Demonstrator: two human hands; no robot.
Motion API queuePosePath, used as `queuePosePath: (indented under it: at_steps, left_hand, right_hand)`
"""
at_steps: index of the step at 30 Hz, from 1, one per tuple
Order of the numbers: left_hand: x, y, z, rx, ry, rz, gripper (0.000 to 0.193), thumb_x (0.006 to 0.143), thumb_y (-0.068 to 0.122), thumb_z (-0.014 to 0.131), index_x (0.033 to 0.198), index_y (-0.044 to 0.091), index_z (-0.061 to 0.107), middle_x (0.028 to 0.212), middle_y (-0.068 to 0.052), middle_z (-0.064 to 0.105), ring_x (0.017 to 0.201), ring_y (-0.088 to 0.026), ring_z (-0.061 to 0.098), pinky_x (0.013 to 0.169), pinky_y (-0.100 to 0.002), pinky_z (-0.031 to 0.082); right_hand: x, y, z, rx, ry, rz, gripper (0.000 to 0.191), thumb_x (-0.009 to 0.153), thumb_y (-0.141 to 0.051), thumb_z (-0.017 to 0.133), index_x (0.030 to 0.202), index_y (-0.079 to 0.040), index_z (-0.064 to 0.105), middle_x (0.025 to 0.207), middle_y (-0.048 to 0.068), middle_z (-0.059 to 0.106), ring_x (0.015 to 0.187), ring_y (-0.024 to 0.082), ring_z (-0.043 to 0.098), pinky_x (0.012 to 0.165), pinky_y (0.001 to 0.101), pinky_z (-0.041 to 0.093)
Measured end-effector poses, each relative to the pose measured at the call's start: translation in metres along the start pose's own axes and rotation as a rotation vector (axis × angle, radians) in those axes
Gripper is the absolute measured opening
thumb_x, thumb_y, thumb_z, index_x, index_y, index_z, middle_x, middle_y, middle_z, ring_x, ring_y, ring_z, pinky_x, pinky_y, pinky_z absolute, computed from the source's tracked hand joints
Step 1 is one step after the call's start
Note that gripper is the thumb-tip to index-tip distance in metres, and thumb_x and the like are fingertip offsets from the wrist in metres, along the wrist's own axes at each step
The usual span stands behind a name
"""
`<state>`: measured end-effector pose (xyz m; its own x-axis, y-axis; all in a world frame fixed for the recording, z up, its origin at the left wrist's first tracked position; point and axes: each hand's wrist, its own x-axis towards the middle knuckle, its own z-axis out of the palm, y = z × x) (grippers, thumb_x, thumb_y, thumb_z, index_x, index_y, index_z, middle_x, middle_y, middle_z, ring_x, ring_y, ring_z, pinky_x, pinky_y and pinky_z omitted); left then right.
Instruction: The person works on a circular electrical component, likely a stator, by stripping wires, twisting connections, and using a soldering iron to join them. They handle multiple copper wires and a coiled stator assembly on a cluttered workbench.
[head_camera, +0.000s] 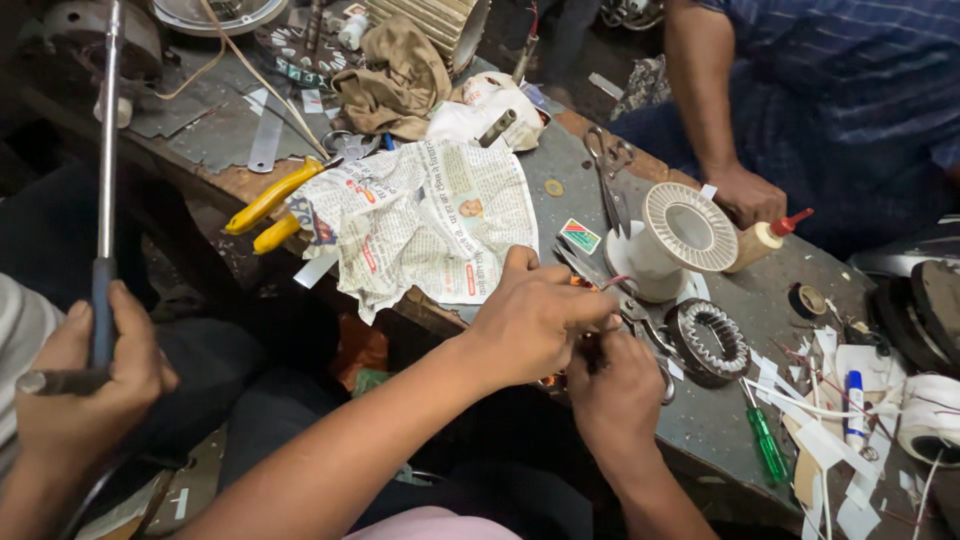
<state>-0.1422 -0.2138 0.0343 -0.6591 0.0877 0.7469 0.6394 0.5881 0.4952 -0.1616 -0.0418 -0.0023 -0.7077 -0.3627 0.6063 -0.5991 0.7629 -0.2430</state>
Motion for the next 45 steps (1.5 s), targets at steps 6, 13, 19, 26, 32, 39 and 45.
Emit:
queuePosePath:
  at_steps: [6,13,19,26,32,39,45]
  left_hand:
    - [0.001,-0.001,-0.002,0.040,0.003,0.016,0.016,0.081,0.013,0.074,0.095,0.020,0.071,0.079,0.004,0.072,0.079,-0.021,0.062,0.081,-0.043,0.029]
    - [0.000,0.000,-0.001,-0.008,0.007,0.018,0.015,0.082,0.011,0.072,0.094,0.020,0.070,0.082,0.006,0.073,0.083,-0.019,0.064,0.084,-0.043,0.030]
    - [-0.002,0.001,0.000,-0.016,-0.025,0.010,0.020,0.077,0.007,0.069,0.090,0.022,0.069,0.087,0.005,0.073,0.091,-0.019,0.066,0.087,-0.043,0.031]
    - [-0.003,0.001,0.001,-0.007,-0.042,0.029,0.025,0.074,0.007,0.070,0.095,0.020,0.069,0.089,0.005,0.074,0.091,-0.020,0.065,0.085,-0.044,0.030]
    - [-0.003,0.002,0.002,-0.011,-0.050,0.016,0.025,0.076,0.007,0.072,0.095,0.022,0.069,0.087,0.006,0.072,0.093,-0.020,0.066,0.089,-0.043,0.032]
    - [-0.003,0.004,0.003,-0.009,-0.031,0.040,0.025,0.079,0.007,0.075,0.100,0.020,0.073,0.086,0.006,0.074,0.081,-0.020,0.060,0.085,-0.043,0.030]
    - [-0.004,0.005,0.003,-0.013,-0.051,0.017,0.030,0.073,0.006,0.075,0.099,0.020,0.073,0.081,0.007,0.073,0.080,-0.020,0.059,0.083,-0.042,0.029]
  right_hand:
    - [-0.008,-0.005,0.008,-0.014,0.088,-0.018,0.015,0.083,-0.004,0.075,0.091,0.000,0.063,0.087,0.018,0.064,0.085,0.042,0.060,0.079,0.0526,0.047]
    - [-0.008,-0.008,0.001,-0.048,0.055,-0.093,0.023,0.075,-0.001,0.074,0.095,0.002,0.062,0.093,0.019,0.062,0.093,0.043,0.056,0.085,0.0505,0.046]
    - [0.006,-0.010,-0.015,-0.030,-0.195,0.021,0.025,0.073,-0.009,0.080,0.091,-0.001,0.065,0.087,0.018,0.065,0.086,0.042,0.056,0.081,0.0514,0.044]
    - [0.007,-0.014,-0.018,-0.008,-0.211,0.079,0.016,0.083,-0.012,0.071,0.092,0.000,0.067,0.091,0.021,0.068,0.084,0.045,0.059,0.081,0.0525,0.045]
    - [0.006,-0.014,-0.016,-0.044,-0.180,0.057,0.009,0.088,-0.009,0.065,0.090,-0.001,0.069,0.088,0.021,0.069,0.083,0.044,0.062,0.079,0.0542,0.044]
    - [0.026,-0.010,-0.031,-0.109,-0.432,0.094,0.019,0.077,-0.020,0.075,0.076,-0.002,0.071,0.078,0.022,0.069,0.074,0.043,0.066,0.067,0.0531,0.052]
    - [0.008,-0.017,-0.035,-0.130,-0.211,-0.144,0.017,0.078,-0.009,0.076,0.083,0.002,0.065,0.080,0.022,0.067,0.078,0.045,0.060,0.071,0.0522,0.048]
